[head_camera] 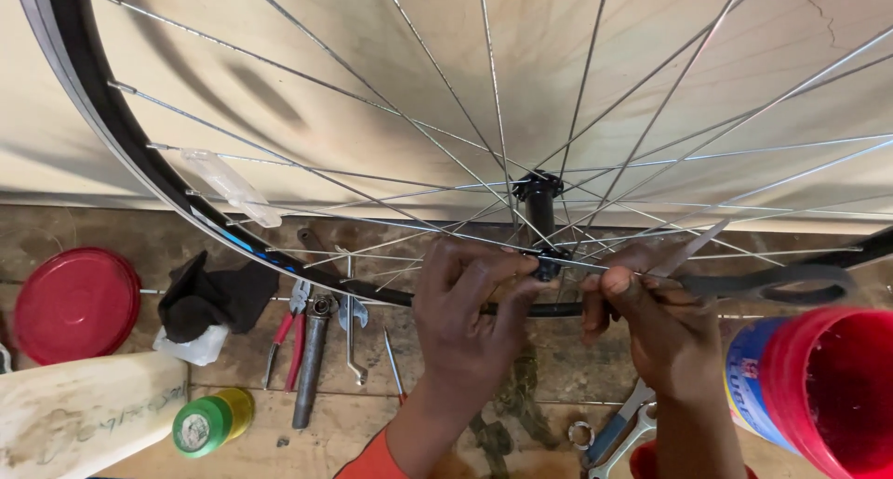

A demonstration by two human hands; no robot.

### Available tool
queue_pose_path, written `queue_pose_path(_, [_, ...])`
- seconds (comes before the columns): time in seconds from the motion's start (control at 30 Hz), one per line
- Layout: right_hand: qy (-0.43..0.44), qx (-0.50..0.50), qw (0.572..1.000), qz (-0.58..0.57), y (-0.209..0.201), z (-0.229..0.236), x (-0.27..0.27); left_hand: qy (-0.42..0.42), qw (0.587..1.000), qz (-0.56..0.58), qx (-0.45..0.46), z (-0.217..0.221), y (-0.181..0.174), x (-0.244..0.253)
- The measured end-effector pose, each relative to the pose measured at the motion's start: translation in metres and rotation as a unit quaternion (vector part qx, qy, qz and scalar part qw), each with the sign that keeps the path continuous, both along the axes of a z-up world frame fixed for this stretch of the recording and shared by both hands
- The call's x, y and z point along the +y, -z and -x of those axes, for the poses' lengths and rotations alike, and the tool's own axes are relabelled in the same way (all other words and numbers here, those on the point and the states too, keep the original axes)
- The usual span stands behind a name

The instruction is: Cleaning the hub and spokes of a bicycle wheel with a rag, spinning the wheel for inspection, and using scissors to cut a zip tie.

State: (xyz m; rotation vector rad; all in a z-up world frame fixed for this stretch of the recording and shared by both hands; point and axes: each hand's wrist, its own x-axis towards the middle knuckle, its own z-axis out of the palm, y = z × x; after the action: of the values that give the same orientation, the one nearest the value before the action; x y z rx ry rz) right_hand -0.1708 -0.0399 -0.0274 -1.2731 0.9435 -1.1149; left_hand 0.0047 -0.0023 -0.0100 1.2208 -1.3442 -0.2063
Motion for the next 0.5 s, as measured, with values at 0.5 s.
queue_pose_path(0.5, [-0.018,-0.017,1.0,0.012,-0.0045,-0.0027,-0.0022,0.004,1.0,-0.018,0.002,-0.0006,-0.0049,0.0029])
